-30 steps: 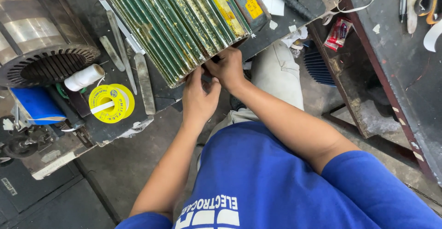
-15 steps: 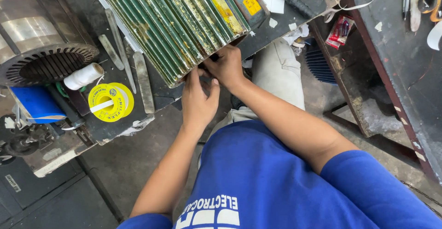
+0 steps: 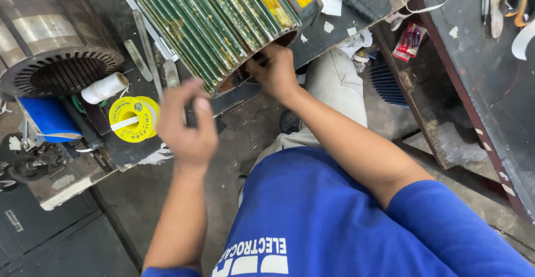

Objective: Inserting insulation strips into the slots of a motor stator

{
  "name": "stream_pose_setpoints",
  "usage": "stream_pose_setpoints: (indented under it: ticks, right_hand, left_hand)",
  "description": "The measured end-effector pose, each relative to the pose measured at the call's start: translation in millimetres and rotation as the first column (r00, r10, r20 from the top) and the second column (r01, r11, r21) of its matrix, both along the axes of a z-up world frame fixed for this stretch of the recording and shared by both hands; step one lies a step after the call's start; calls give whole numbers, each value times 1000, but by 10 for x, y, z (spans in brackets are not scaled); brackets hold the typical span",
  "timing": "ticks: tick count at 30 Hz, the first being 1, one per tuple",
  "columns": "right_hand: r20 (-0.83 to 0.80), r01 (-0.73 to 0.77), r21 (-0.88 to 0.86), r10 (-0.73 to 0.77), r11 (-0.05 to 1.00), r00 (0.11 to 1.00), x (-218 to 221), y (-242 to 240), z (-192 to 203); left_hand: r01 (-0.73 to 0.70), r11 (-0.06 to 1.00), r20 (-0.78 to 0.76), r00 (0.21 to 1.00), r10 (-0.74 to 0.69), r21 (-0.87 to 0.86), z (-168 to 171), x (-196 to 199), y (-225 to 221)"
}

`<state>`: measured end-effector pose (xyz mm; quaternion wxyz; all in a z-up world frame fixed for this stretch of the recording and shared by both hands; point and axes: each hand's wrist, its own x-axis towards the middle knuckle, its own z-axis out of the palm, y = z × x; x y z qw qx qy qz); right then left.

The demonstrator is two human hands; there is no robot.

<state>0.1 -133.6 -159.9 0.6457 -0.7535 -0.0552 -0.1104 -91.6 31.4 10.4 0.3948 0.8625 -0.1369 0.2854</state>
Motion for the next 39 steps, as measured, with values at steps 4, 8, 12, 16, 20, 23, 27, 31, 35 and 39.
stream_pose_setpoints:
  ticks: [4, 8, 12, 16, 20, 23, 27, 31, 35, 39]
  right_hand:
    - [-36, -99, 64, 102, 993, 994, -138, -208, 437]
    - [-207, -3, 151, 35, 989, 978, -242, -521, 571]
    - [-253, 43, 186, 6, 982, 968, -294, -922, 587]
    - [-203, 55, 223, -9, 973, 979, -329, -1095, 853]
    - [31, 66, 71, -68, 995, 997, -253, -1238, 1098]
    - [134, 52, -61, -43, 997, 990, -150, -1317, 1200]
    - [119, -54, -139, 71, 989, 990, 15, -1336, 1313]
    - [126, -311, -189, 338, 931, 933, 191, -1110, 1587]
    - [159, -298, -259, 345, 919, 925, 391, -1088, 1542]
    - [162, -310, -301, 369, 902, 915, 558, -1206, 1416]
  left_hand:
    - [-87, 991, -133, 988, 73, -98, -113, 579, 283]
    - [102, 961, -262, 950, -171, -256, -343, 981, 566]
    - [154, 943, -256, 938, -233, -296, -231, 947, 498]
    - [-149, 976, -303, 948, 95, -161, -245, 506, 88]
    - [28, 944, -339, 929, -146, -330, -125, 85, -143]
    - [75, 954, -297, 941, -164, -289, -119, 61, -92]
    - [-112, 913, -193, 980, 38, -392, -239, 214, 88]
    - [-58, 939, -22, 998, 53, -339, -44, 253, 108]
    - [3, 950, 21, 1000, 3, -312, 42, 305, 58]
    - [75, 965, 42, 997, -66, -250, 84, 348, -6]
